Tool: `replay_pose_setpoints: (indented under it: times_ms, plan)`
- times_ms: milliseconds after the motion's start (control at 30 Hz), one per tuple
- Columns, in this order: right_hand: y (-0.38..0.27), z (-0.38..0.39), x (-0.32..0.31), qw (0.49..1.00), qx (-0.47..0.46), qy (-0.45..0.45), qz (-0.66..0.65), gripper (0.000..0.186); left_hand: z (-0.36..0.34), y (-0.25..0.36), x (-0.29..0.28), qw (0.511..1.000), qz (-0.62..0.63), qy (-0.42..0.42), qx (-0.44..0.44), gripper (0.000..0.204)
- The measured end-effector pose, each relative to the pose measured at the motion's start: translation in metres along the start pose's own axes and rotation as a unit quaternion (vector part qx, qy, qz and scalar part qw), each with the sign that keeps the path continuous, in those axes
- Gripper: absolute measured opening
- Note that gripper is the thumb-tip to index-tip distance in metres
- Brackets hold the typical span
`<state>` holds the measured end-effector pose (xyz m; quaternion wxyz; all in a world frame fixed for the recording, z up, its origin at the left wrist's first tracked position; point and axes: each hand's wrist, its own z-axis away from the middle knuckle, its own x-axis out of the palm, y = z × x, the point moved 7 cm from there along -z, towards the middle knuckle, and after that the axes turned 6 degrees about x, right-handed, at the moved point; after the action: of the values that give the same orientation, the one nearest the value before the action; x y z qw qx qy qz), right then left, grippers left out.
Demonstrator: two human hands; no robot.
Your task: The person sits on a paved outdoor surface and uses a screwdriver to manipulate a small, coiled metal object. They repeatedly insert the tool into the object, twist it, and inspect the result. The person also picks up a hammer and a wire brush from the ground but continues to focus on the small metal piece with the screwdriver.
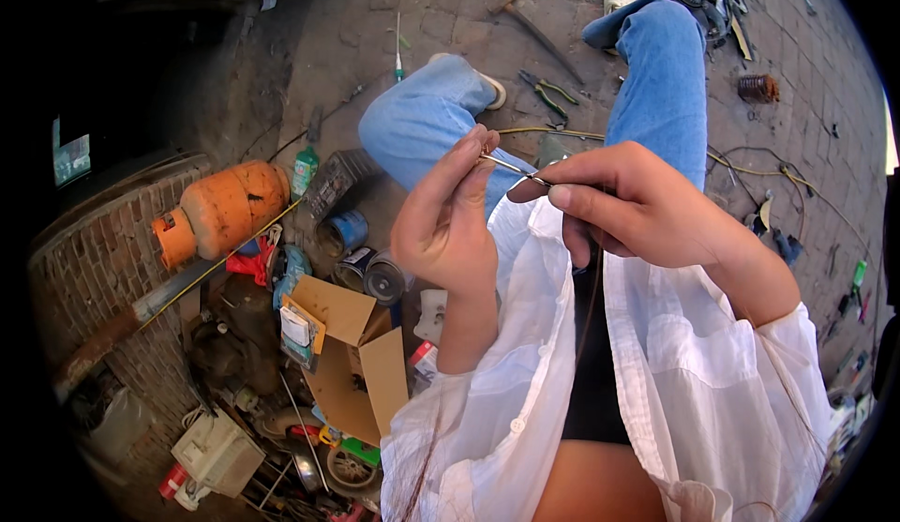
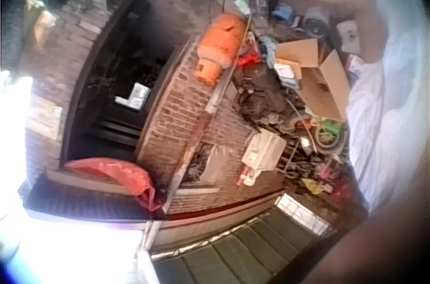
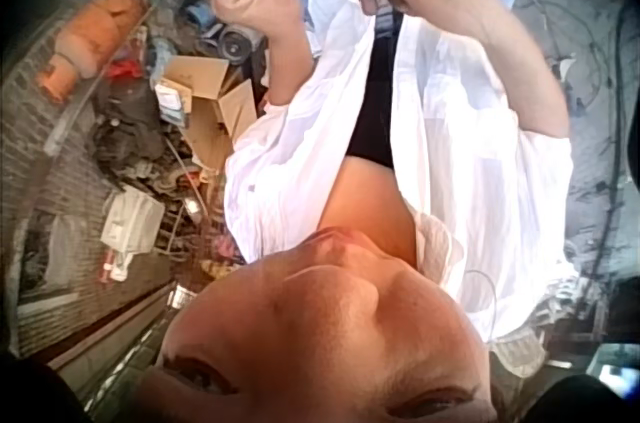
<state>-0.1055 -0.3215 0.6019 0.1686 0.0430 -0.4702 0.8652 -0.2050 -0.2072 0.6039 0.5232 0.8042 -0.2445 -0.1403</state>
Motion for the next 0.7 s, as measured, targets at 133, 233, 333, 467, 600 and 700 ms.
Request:
replay_pose_setpoints:
  times_ms: [133,233,333,467,600,700]
  plan:
    - [0.004,-0.006,0.003,0.999,-0.04,0.023,0.002,0.027,0.001,0.001,-0.004,0.997,-0.071,0.001,0.04,0.021]
    - [0.009,-0.01,0.009,0.989,-0.114,0.088,0.023,0.026,0.002,-0.001,-0.005,0.997,-0.06,0.036,0.021,0.02]
    - [0.007,-0.008,0.013,0.977,-0.148,0.138,0.068,0.026,0.003,-0.003,-0.003,0.996,-0.039,0.08,0.006,0.015]
    - [0.009,-0.009,0.015,0.955,-0.17,0.191,0.153,0.029,0.003,-0.003,-0.006,0.994,-0.043,0.104,-0.009,0.013]
    - [0.002,-0.004,0.015,0.972,-0.166,0.14,0.087,0.026,0.002,-0.009,-0.007,0.988,0.102,0.104,-0.045,0.013]
    - [0.0,-0.001,0.013,0.981,-0.144,0.114,0.056,0.025,0.0,-0.014,-0.003,0.975,0.196,0.08,-0.066,0.013]
